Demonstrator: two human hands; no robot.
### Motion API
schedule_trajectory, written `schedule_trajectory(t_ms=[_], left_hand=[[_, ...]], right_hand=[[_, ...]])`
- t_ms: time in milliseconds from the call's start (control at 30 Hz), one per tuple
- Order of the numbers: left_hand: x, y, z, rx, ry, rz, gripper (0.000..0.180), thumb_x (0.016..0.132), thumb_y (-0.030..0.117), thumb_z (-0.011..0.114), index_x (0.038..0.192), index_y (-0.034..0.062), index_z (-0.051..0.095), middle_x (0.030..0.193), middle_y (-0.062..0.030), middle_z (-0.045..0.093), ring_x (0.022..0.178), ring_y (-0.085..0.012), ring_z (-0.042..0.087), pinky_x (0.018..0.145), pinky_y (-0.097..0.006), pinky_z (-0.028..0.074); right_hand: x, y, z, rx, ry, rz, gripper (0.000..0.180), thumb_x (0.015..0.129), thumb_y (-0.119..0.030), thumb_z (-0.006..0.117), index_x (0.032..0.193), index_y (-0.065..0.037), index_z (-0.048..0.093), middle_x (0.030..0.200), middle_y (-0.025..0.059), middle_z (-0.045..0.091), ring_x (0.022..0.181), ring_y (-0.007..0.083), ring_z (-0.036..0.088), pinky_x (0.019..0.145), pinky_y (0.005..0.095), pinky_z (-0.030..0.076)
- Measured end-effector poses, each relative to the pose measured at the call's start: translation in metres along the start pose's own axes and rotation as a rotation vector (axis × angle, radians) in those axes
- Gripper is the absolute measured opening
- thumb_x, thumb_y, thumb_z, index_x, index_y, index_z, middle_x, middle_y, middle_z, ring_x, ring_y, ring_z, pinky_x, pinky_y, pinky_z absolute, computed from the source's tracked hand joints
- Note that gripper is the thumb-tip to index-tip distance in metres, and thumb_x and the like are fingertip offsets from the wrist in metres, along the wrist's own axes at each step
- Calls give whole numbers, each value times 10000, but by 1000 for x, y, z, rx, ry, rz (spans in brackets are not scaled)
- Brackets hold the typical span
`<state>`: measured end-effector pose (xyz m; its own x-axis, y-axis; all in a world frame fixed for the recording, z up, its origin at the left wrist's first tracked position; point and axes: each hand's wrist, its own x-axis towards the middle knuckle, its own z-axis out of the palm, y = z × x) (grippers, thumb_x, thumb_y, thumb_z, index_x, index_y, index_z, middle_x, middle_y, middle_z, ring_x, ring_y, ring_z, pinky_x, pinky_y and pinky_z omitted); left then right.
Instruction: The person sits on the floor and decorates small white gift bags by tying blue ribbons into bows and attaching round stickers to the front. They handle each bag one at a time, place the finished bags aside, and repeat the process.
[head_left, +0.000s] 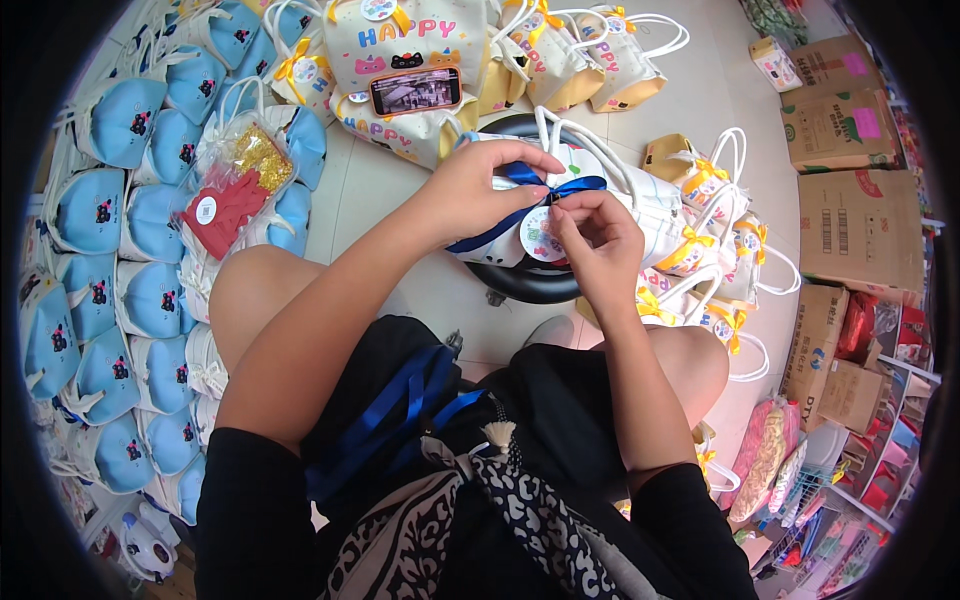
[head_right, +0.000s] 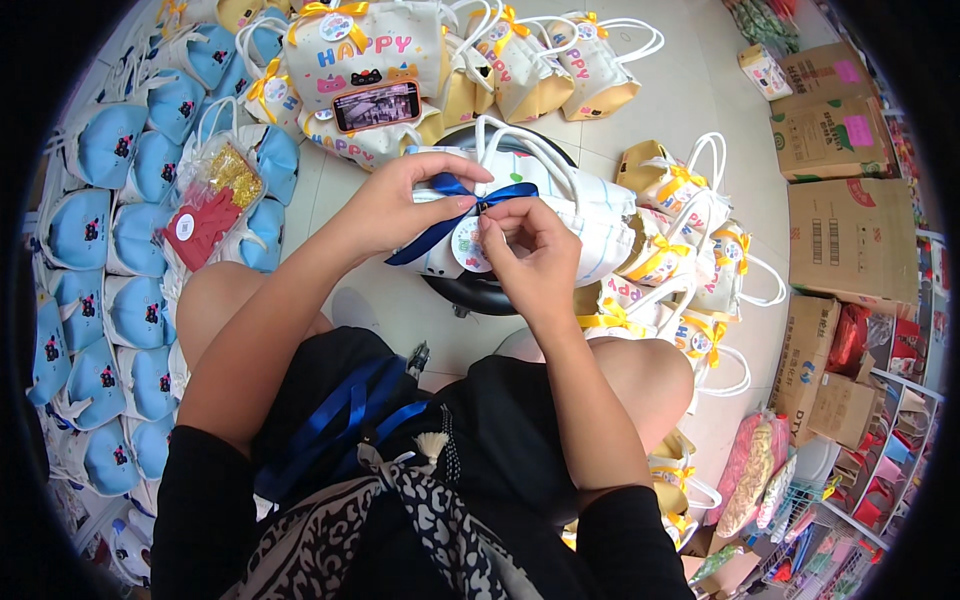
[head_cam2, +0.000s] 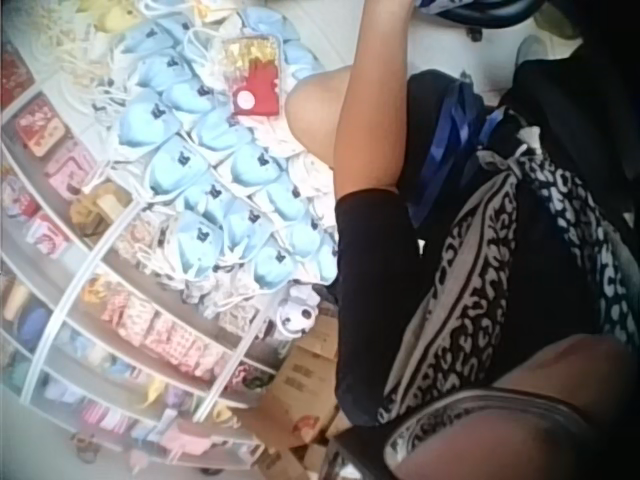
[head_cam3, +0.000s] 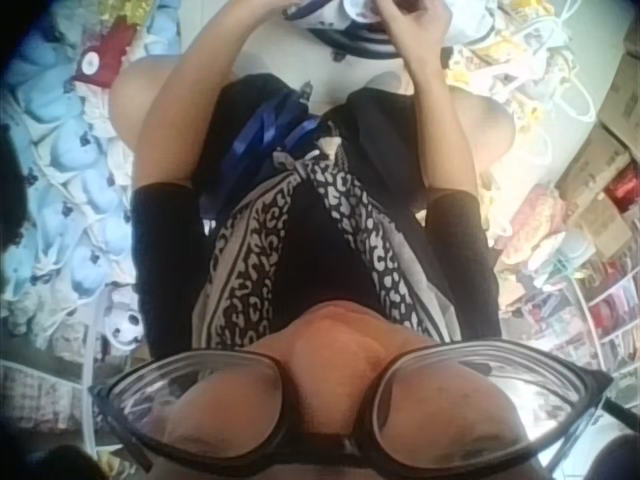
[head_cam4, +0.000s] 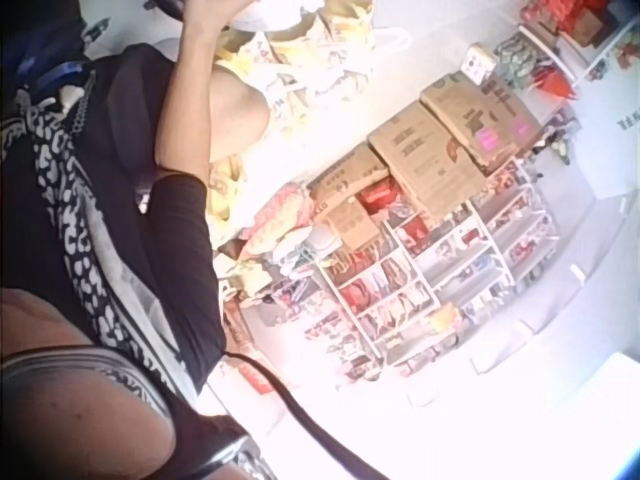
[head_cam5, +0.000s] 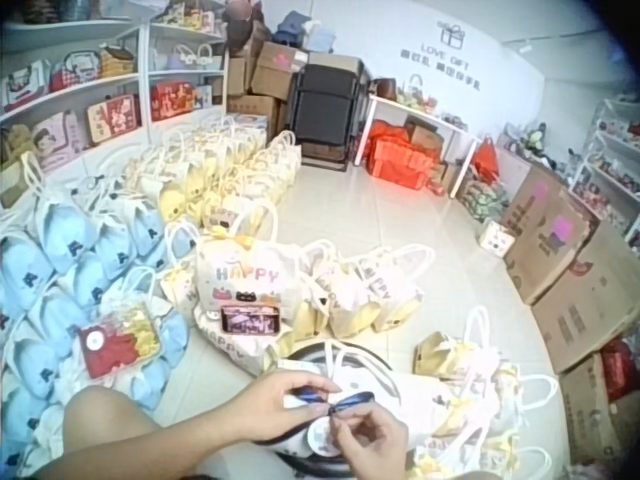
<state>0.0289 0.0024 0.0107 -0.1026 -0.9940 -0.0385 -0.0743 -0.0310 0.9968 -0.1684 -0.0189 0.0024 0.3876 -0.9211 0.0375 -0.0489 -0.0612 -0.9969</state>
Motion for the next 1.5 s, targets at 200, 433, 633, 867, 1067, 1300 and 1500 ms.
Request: schedule_trajectory(t_ms=[200, 433, 633, 867, 1067, 1300, 1500], left_hand=[[0, 1, 0, 8, 4, -3, 303, 899, 51, 688, 1201, 38, 702, 1086, -28, 694, 993, -101, 613, 910, -269, 494], [-1, 1, 0, -34, 5, -70, 303, 890, 55, 703, 1192, 40, 706, 1076, -32, 693, 998, -101, 616, 902, -269, 498], [-1, -2, 3, -77, 4, -88, 295, 894, 93, 727, 1185, 44, 711, 1066, -36, 694, 998, -107, 622, 907, -268, 494], [-1, -6, 0, -130, -14, -82, 335, 899, 114, 731, 1223, 42, 690, 1123, -56, 689, 1065, -133, 630, 962, -285, 486], [0, -5, -2, -245, -67, -161, 368, 899, 104, 726, 1258, 42, 675, 1152, -62, 685, 1089, -139, 626, 978, -285, 482], [0, -7, -3, -286, -89, -185, 374, 898, 97, 725, 1265, 44, 672, 1148, -57, 684, 1085, -132, 624, 967, -278, 487], [0, -4, 0, -297, -43, -190, 361, 903, 93, 722, 1254, 32, 666, 1111, -63, 689, 1048, -129, 635, 946, -277, 499]], right_hand=[[0, -2, 1, 16, 0, 39, 109, 912, -8, 707, 988, 42, 647, 847, 65, 707, 720, 66, 633, 592, 191, 499], [-1, -2, 3, -4, 30, 22, 105, 925, -14, 698, 1002, 40, 650, 845, 57, 705, 720, 60, 625, 593, 190, 494], [-1, 5, 3, -120, 48, -105, 107, 930, -12, 693, 1011, 45, 651, 884, 45, 705, 753, 60, 630, 647, 196, 511], [-1, -8, 8, -79, 28, -43, 168, 947, 18, 663, 1115, 28, 679, 940, 49, 711, 823, 57, 640, 733, 199, 527], [1, 3, 6, -77, 11, -86, 238, 950, 34, 648, 1182, 20, 700, 1008, 66, 731, 865, 78, 662, 748, 209, 533], [6, 9, -1, -149, -51, -107, 218, 949, 23, 656, 1159, 21, 714, 1026, 69, 733, 882, 81, 663, 762, 217, 532], [5, 4, 0, -38, -43, -44, 219, 959, 7, 653, 1175, 15, 681, 1051, 51, 727, 881, 66, 659, 777, 211, 534]])
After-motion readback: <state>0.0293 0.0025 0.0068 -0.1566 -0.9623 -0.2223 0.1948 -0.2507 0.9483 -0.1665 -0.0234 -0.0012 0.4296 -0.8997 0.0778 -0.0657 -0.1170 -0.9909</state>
